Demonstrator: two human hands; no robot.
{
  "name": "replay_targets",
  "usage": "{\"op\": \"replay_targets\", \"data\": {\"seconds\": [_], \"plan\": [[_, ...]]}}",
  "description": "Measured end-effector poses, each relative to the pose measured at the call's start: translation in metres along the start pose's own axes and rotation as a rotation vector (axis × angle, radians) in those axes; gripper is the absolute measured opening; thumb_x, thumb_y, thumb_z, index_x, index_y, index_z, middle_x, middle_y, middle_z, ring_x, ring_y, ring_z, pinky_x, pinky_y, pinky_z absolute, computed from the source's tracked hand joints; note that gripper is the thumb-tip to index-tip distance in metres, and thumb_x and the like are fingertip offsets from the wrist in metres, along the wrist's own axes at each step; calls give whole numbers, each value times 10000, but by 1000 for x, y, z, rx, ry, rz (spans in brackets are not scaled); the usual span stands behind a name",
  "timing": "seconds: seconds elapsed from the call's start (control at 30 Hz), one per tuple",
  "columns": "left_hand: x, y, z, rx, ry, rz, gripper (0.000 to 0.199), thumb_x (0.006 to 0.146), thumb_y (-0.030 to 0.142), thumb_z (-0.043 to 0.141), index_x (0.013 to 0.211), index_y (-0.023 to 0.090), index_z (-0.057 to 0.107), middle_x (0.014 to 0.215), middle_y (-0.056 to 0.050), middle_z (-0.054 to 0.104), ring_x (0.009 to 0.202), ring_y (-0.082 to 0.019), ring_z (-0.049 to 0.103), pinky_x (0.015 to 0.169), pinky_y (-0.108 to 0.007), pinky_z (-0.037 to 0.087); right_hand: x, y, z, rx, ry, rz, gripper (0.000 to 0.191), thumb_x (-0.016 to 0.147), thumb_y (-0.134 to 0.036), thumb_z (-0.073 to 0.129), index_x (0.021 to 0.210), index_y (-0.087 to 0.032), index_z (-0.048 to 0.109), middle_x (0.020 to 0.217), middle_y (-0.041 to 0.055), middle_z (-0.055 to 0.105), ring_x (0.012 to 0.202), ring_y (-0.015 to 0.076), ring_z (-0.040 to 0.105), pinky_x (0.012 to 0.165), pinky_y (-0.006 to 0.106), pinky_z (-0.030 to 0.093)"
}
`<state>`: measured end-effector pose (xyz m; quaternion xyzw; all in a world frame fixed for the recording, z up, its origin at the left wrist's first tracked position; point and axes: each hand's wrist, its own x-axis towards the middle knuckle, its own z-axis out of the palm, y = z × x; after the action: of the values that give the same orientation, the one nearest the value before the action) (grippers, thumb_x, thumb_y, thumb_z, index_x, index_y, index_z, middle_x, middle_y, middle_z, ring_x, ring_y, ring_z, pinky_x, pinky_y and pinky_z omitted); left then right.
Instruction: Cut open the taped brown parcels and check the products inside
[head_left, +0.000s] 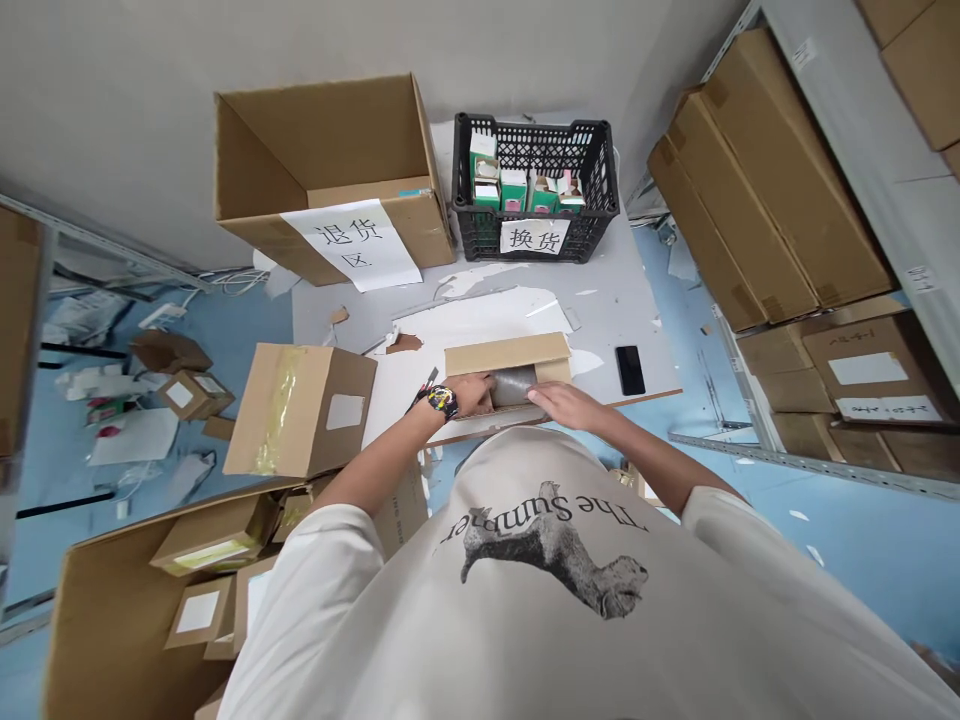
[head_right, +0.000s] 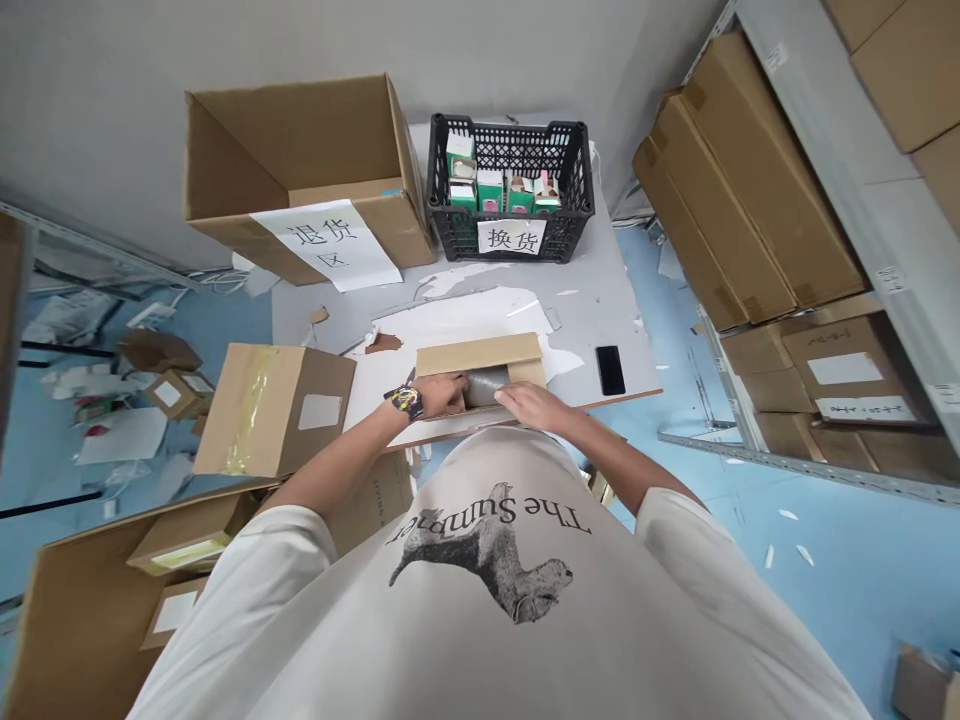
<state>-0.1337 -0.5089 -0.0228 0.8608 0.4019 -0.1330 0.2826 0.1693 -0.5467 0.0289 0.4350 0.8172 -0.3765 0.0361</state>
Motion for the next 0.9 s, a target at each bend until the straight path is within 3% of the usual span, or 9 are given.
{"op": "replay_targets", "data": {"seconds": [0.1, 0.23, 0.33, 0.43, 0.5, 0.7, 0.8, 0.9], "plan": [[-1, 0, -6, 76, 82, 17, 338, 950, 481, 862, 1172, 236, 795, 1343, -162, 763, 1288, -386, 750, 1120, -487, 605, 27, 9, -18, -10, -173, -9, 427, 1226, -378, 462, 1344, -257, 853, 1402, 107, 845, 1345, 326, 725, 1131, 429, 538], [-10, -3, 1, 113, 159, 113, 388, 959, 547, 863, 1119, 207, 768, 1253, -179, 737, 1223, -387, 740, 1070, -492, 608, 50, 3, -21, -264, -281, 81, 387, 1072, -415, 746, 1399, -244, 860, 1601, 162, 739, 1522, 446, 596, 1224, 552, 474], [-18, -12, 10, 100, 261, 181, 394, 952, 559, 870, 1088, 210, 746, 1241, -183, 732, 1329, -410, 702, 1132, -539, 587, 52, -8, -15, -442, -217, 67, 410, 1035, -457, 808, 1341, -189, 858, 1580, 218, 708, 1508, 480, 534, 1225, 580, 445], [-26, -25, 13, 58, 427, 220, 392, 920, 563, 891, 1034, 231, 717, 1207, -167, 731, 1492, -449, 626, 1274, -657, 501, 44, -13, -13, -548, -80, 55, 461, 1064, -476, 781, 1389, -150, 802, 1534, 252, 684, 1455, 474, 506, 1167, 554, 465], [-33, -33, 11, 18, 516, 220, 347, 913, 521, 882, 1008, 240, 701, 1185, -159, 729, 1523, -449, 618, 1292, -671, 501, 35, -14, -17, -600, 9, 85, 462, 1093, -462, 732, 1410, -129, 771, 1489, 263, 683, 1404, 462, 509, 1122, 535, 479], [-62, -43, 3, -69, 615, 227, 221, 874, 335, 827, 1048, 247, 722, 1205, -143, 752, 1531, -432, 648, 1335, -678, 508, 5, 0, -30, -721, 180, 92, 488, 1112, -288, 571, 1530, -76, 706, 1577, 299, 640, 1482, 469, 469, 1195, 570, 428], [-75, -47, 4, -167, 655, 197, 264, 865, 281, 809, 1120, 246, 751, 1262, -138, 759, 1588, -422, 614, 1324, -662, 547, 9, 10, -27, -716, 117, 112, 523, 1078, -255, 553, 1529, -76, 748, 1477, 318, 723, 1487, 494, 491, 1202, 618, 453], [-79, -51, 6, -242, 670, 178, 266, 884, 269, 794, 1147, 242, 763, 1406, -144, 741, 1662, -424, 548, 1337, -666, 549, 39, 8, -17, -634, -94, 174, 404, 1035, -265, 648, 1347, -129, 868, 1259, 314, 820, 1411, 503, 606, 1150, 638, 543]]}}
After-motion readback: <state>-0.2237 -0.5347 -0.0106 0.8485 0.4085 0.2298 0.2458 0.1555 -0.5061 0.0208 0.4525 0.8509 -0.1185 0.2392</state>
